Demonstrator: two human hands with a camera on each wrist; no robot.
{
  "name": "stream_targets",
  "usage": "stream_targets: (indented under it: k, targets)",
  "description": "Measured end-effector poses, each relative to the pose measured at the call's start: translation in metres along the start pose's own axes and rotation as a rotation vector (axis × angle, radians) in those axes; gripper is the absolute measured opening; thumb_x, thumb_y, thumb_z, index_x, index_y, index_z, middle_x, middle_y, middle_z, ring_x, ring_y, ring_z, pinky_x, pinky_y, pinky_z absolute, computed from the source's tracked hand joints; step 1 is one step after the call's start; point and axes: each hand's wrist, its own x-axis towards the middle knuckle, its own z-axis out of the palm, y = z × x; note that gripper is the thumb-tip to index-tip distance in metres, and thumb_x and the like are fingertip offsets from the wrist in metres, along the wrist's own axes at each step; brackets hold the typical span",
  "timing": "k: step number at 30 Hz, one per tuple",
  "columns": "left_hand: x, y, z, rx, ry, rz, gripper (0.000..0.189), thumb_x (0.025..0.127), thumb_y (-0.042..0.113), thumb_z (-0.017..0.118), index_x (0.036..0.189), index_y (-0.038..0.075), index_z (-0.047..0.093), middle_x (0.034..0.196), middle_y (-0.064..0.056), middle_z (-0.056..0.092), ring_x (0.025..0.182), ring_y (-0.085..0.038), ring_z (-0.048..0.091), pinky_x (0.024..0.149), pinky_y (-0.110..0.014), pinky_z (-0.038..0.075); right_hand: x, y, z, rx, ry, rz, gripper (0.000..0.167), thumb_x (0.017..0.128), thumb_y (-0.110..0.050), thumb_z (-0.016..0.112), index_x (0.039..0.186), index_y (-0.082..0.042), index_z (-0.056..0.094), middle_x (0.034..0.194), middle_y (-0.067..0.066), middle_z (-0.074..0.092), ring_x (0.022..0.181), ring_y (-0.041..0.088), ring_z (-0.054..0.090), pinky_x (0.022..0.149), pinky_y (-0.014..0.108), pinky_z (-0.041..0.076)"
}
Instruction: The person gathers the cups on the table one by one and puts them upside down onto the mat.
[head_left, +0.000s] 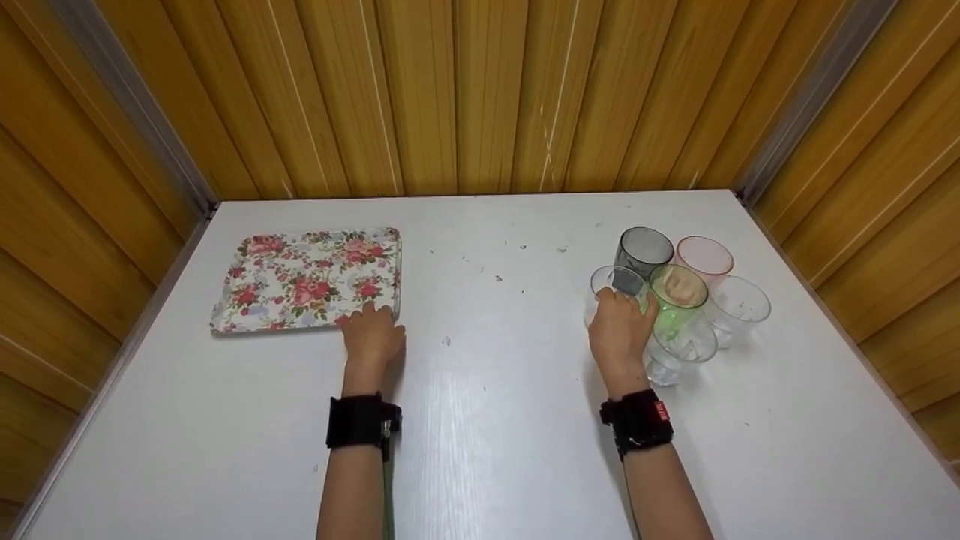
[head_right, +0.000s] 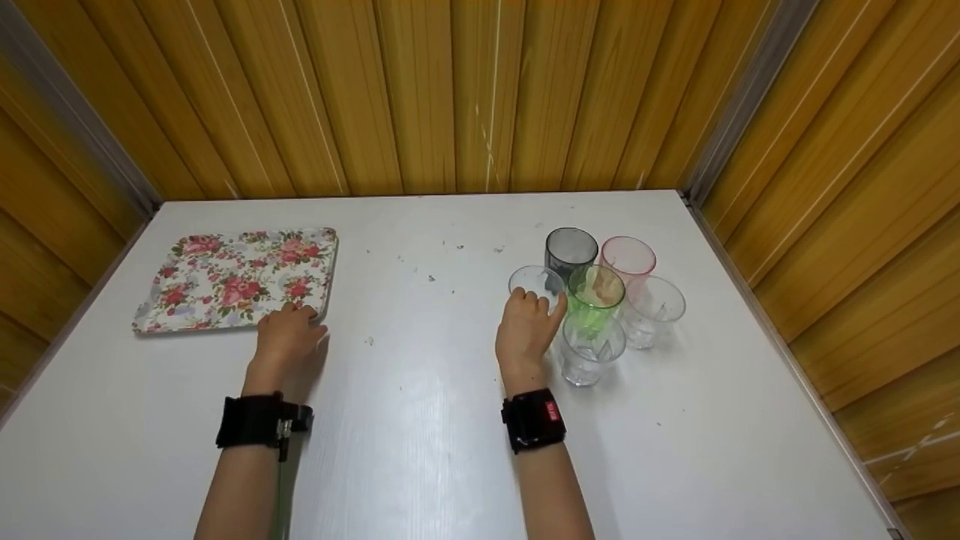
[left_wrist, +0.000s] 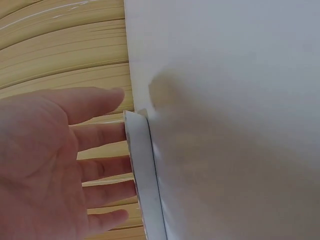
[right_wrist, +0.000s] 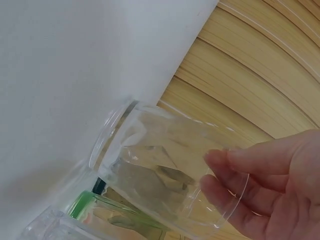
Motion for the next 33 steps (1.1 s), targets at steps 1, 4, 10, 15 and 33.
stream_targets:
  k: [1, 4, 10, 15, 33]
  targets:
    - [0.001, -0.001, 0.000, 0.007, 0.007, 0.003, 0.033, 0.085, 0.021, 0.059, 0.109, -0.003, 0.061, 0.111, -0.024, 0.056, 0.098, -0.041, 0.053, 0.086, -0.053, 0.040, 0.002, -0.002, 0.002, 0.002, -0.004, 0.000, 0.010, 0.075, 0.002, 0.059, 0.082, -0.001, 0.064, 0.077, 0.017, 0.066, 0.073, 0.034, 0.062, 0.098, 0.052, 0.029]
    - [0.003, -0.004, 0.000, 0.035, 0.046, 0.020, 0.024, 0.083, 0.013, 0.060, 0.101, -0.001, 0.064, 0.104, -0.022, 0.059, 0.093, -0.039, 0.055, 0.084, -0.051, 0.041, 0.008, -0.009, 0.007, 0.016, -0.014, 0.006, 0.012, 0.074, 0.003, 0.059, 0.083, -0.003, 0.066, 0.078, 0.016, 0.067, 0.073, 0.033, 0.062, 0.099, 0.050, 0.028]
    - [0.003, -0.017, -0.002, 0.063, 0.176, 0.095, 0.008, 0.078, 0.003, 0.062, 0.082, 0.002, 0.069, 0.083, -0.018, 0.063, 0.075, -0.035, 0.059, 0.069, -0.045, 0.045, 0.015, -0.037, 0.009, 0.055, 0.023, -0.007, 0.012, 0.078, 0.000, 0.060, 0.083, -0.007, 0.068, 0.077, 0.012, 0.068, 0.071, 0.031, 0.062, 0.098, 0.048, 0.029]
    - [0.011, -0.021, -0.004, 0.043, 0.139, 0.150, 0.014, 0.080, 0.001, 0.059, 0.080, 0.006, 0.071, 0.079, -0.015, 0.064, 0.073, -0.032, 0.059, 0.067, -0.044, 0.046, 0.020, -0.059, 0.004, 0.094, 0.116, -0.034, 0.010, 0.078, -0.002, 0.063, 0.084, -0.008, 0.069, 0.077, 0.012, 0.069, 0.068, 0.031, 0.061, 0.097, 0.048, 0.030]
    - [0.032, -0.045, -0.013, -0.073, 0.074, 0.482, 0.023, 0.072, -0.007, 0.053, 0.072, 0.008, 0.071, 0.068, -0.008, 0.064, 0.064, -0.025, 0.059, 0.055, -0.034, 0.046, 0.031, -0.138, 0.005, 0.243, 0.208, -0.057, 0.011, 0.076, -0.001, 0.067, 0.087, -0.005, 0.067, 0.081, 0.010, 0.069, 0.071, 0.031, 0.060, 0.095, 0.048, 0.031]
